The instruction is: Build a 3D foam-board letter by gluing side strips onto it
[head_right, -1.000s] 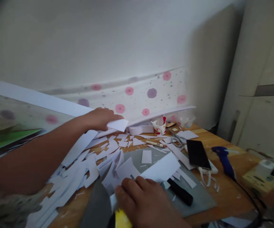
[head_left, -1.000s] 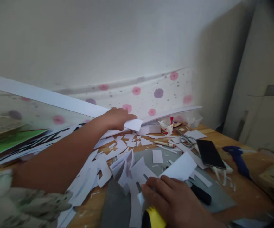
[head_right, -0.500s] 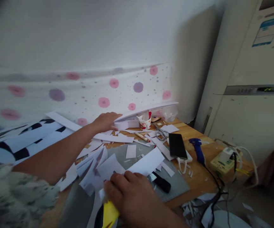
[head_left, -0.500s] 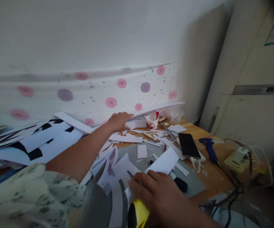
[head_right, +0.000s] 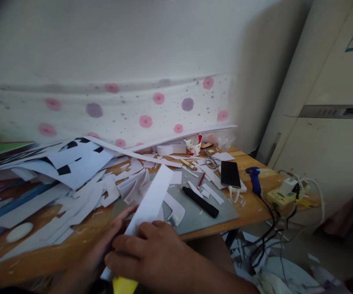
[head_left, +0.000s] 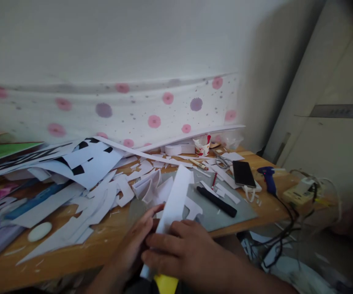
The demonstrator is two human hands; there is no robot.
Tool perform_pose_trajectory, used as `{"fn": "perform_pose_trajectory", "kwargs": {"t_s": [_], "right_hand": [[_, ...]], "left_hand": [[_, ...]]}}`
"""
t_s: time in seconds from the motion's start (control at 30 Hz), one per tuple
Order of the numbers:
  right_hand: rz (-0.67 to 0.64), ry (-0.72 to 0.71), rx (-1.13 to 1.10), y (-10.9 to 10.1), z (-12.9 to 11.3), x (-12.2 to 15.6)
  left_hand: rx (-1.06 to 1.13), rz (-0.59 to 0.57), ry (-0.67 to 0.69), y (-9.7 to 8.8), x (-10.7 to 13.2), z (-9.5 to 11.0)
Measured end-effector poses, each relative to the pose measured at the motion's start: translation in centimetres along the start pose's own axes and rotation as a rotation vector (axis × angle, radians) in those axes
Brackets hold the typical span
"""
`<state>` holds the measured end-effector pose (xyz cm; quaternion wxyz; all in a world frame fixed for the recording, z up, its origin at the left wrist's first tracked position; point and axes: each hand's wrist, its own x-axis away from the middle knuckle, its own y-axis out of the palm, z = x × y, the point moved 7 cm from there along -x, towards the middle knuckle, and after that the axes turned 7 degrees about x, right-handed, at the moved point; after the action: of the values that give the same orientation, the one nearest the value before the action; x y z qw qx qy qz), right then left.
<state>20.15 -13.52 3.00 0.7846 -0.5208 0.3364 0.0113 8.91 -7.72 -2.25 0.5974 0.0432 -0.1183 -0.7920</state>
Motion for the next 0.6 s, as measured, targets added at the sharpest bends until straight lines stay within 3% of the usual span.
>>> {"fn": "perform_pose_trajectory", "kwargs": {"t_s": [0.07, 0.17, 0.27, 0.33, 0.43, 0.5, 0.6], "right_hand": [[-0.047, -0.057, -0.014, 0.4, -1.5, -0.2], [-0.098, -0.102, -0.011, 0.6, -2.7, -0.1], [-0.078, -0.126, -0.036, 0.1, -2.4, 0.3], [-0.088, -0.118, -0.079, 0.1, -0.8, 0.6], [-0.296, 0.049, -0.080, 1.8, 5.0, 0.8], [-0.539, 0.378, 0.010, 4.0, 11.6, 1.5], [-0.619, 0.594, 0.107, 6.2, 19.4, 1.3]], "left_hand": [[0.156, 0.099, -0.033, -0.8, 1.0, -1.3], [0.207, 0.199, -0.095, -1.5, 2.1, -2.1], [0.247, 0.198, -0.087, -1.7, 2.8, -1.8], [0.281, 0.224, -0.060, -2.3, 3.0, -1.3], [0.257, 0.381, -0.052, -4.8, 3.2, -0.6], [0.217, 0.479, -0.051, -6.8, 3.2, -0.1], [0.159, 0.538, -0.033, -9.1, 2.8, 0.6]]}}
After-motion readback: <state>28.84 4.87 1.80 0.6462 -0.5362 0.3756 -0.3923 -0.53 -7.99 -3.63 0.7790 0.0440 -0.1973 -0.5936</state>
